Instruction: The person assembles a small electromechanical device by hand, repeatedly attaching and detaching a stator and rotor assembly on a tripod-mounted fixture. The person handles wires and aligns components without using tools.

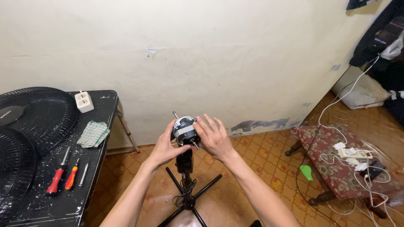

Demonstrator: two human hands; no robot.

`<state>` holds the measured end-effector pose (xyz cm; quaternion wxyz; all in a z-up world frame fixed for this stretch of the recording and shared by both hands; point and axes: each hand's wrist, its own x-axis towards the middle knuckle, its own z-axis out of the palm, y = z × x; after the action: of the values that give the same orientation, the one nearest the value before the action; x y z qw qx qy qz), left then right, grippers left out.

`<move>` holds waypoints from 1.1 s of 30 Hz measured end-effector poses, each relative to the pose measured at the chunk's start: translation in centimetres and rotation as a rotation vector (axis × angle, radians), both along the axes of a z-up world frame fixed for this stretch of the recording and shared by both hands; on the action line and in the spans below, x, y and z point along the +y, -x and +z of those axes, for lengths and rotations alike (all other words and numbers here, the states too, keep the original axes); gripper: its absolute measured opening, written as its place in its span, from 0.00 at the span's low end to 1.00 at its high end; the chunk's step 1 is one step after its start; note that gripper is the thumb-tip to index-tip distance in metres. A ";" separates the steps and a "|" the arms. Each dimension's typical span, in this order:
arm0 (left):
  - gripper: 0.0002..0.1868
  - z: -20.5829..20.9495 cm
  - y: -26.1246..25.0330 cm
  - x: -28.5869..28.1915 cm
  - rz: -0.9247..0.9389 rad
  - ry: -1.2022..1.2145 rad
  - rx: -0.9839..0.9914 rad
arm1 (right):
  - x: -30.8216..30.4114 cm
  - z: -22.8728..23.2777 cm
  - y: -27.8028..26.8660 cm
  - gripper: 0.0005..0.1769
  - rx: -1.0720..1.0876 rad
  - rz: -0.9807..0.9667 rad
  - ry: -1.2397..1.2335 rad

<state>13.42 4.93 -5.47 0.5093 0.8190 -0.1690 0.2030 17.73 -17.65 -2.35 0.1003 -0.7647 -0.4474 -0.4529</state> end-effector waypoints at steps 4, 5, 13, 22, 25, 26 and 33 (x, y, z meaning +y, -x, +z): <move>0.57 0.6 0.4 0.3 -0.056 0.030 0.040 | -0.3 -0.4 -0.1 0.37 0.019 -0.025 -0.007; 0.55 0.9 0.6 0.3 -0.056 0.046 0.072 | -0.4 -0.6 0.0 0.38 0.047 0.009 -0.023; 0.47 0.9 1.0 -0.6 0.012 0.071 -0.033 | -0.4 -1.5 0.4 0.41 0.214 0.032 0.018; 0.45 0.6 1.4 -1.3 0.065 0.154 -0.017 | -0.3 1.4 5.6 0.62 0.536 -0.088 -0.190; 0.46 0.6 1.4 -1.8 0.072 0.176 -0.023 | 0.7 0.6 6.9 0.63 0.843 -0.061 -0.430; 0.46 0.5 1.5 -2.0 0.084 0.165 -0.041 | 1.3 0.2 7.1 0.63 0.824 -0.081 -0.487; 0.45 1.8 2.5 -2.8 0.178 0.150 0.016 | 2.5 -2.3 8.2 0.56 0.885 -0.321 -0.601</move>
<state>10.89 2.14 -3.64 0.5505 0.7920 -0.0757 0.2528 9.57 -15.11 -4.62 0.4221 -0.8780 -0.0917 -0.2060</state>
